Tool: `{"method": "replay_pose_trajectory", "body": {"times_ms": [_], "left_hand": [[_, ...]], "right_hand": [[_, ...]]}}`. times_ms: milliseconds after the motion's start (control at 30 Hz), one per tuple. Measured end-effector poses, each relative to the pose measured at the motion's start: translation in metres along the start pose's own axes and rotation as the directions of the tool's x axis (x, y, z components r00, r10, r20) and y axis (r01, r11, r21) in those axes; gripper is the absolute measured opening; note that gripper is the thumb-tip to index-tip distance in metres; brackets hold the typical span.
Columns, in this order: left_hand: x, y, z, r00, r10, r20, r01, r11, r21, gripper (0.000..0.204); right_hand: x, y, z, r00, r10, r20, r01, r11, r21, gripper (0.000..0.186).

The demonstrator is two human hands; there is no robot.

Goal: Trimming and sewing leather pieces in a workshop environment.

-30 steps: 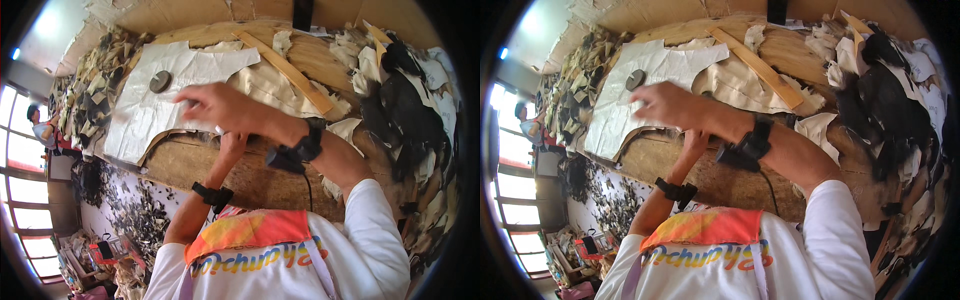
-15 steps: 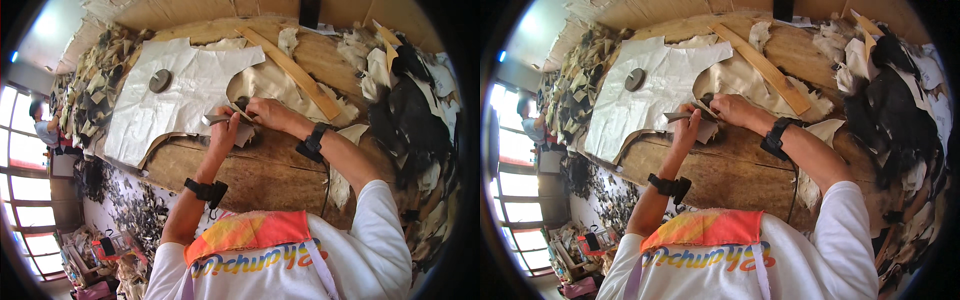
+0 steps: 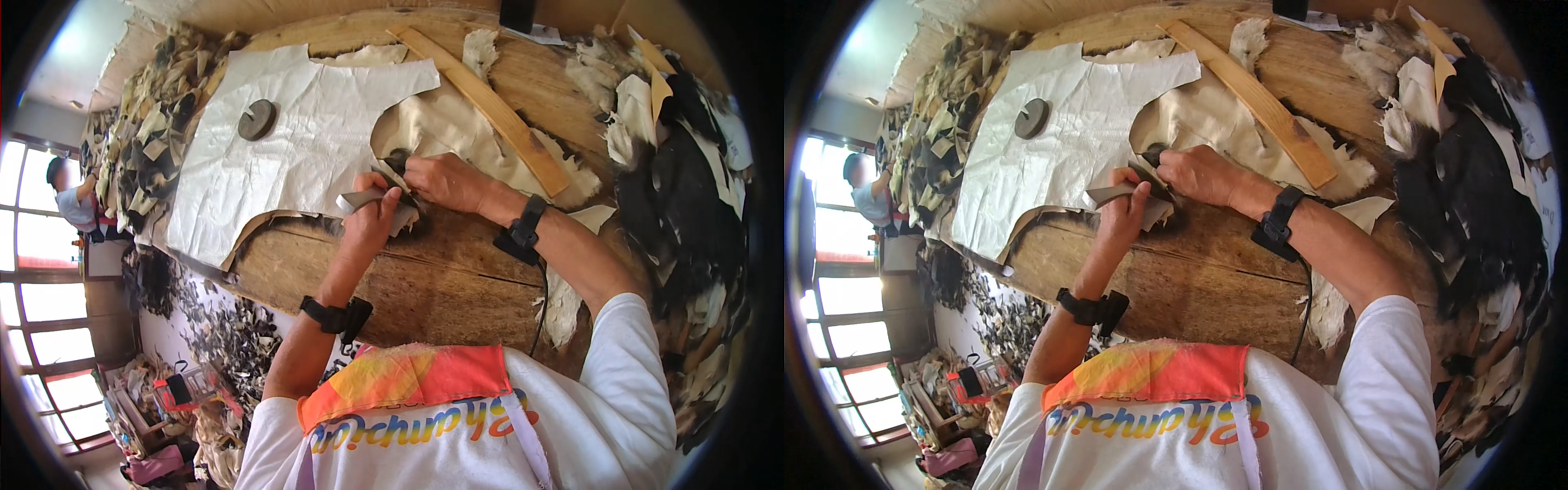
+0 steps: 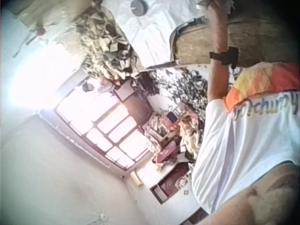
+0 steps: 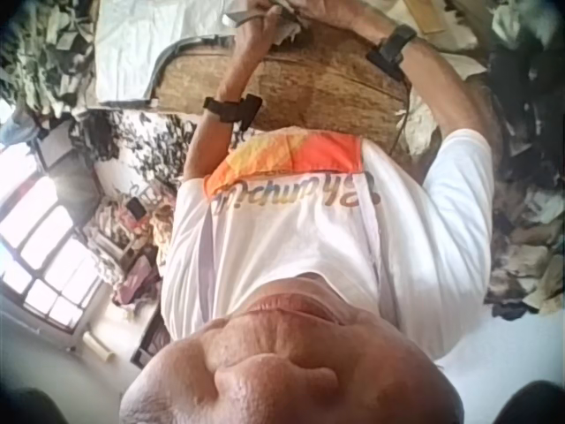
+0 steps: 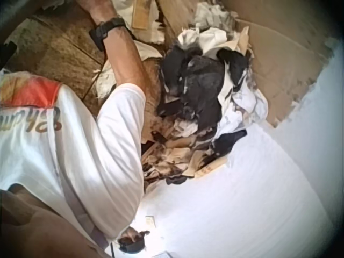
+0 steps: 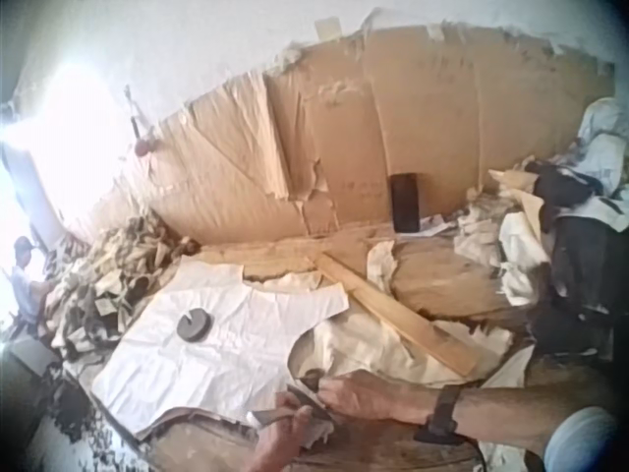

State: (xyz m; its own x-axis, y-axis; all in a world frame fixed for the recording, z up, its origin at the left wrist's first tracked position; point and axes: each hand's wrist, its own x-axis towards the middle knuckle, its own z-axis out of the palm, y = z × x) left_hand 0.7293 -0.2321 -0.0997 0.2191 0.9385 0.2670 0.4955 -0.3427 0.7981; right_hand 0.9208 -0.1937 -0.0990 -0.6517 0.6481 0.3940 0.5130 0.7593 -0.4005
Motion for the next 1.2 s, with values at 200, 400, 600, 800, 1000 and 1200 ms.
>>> {"method": "replay_pose_trajectory", "body": {"times_ms": [200, 400, 600, 800, 1000, 1200], "left_hand": [[-0.001, 0.004, 0.003, 0.999, -0.031, -0.01, 0.031, 0.999, 0.038, 0.021], [0.001, 0.004, 0.003, 0.999, -0.042, 0.027, 0.041, 0.999, 0.018, 0.021], [0.0, 0.008, 0.0, 0.995, -0.04, 0.095, 0.039, 0.999, 0.012, 0.021], [-0.001, 0.004, -0.002, 0.995, -0.018, 0.099, 0.018, 1.0, 0.002, 0.026], [0.001, -0.002, -0.006, 0.985, 0.078, 0.154, -0.087, 0.995, 0.057, 0.029], [0.013, -0.001, -0.011, 0.99, 0.087, 0.112, -0.088, 0.996, 0.004, 0.032]], "right_hand": [[0.001, 0.001, 0.004, 1.0, 0.01, -0.011, -0.01, 0.999, 0.039, 0.009], [0.007, 0.001, 0.007, 0.995, 0.1, -0.027, -0.097, 0.991, 0.097, 0.008], [0.016, 0.003, 0.015, 0.964, 0.266, -0.027, -0.253, 0.939, 0.233, 0.005], [0.01, 0.003, 0.007, 0.992, 0.119, 0.049, -0.127, 0.963, 0.237, 0.007], [0.007, -0.003, 0.009, 0.99, 0.14, -0.031, -0.132, 0.974, 0.184, 0.008], [0.011, -0.006, 0.004, 0.974, 0.221, -0.053, -0.188, 0.915, 0.357, 0.007]]}}
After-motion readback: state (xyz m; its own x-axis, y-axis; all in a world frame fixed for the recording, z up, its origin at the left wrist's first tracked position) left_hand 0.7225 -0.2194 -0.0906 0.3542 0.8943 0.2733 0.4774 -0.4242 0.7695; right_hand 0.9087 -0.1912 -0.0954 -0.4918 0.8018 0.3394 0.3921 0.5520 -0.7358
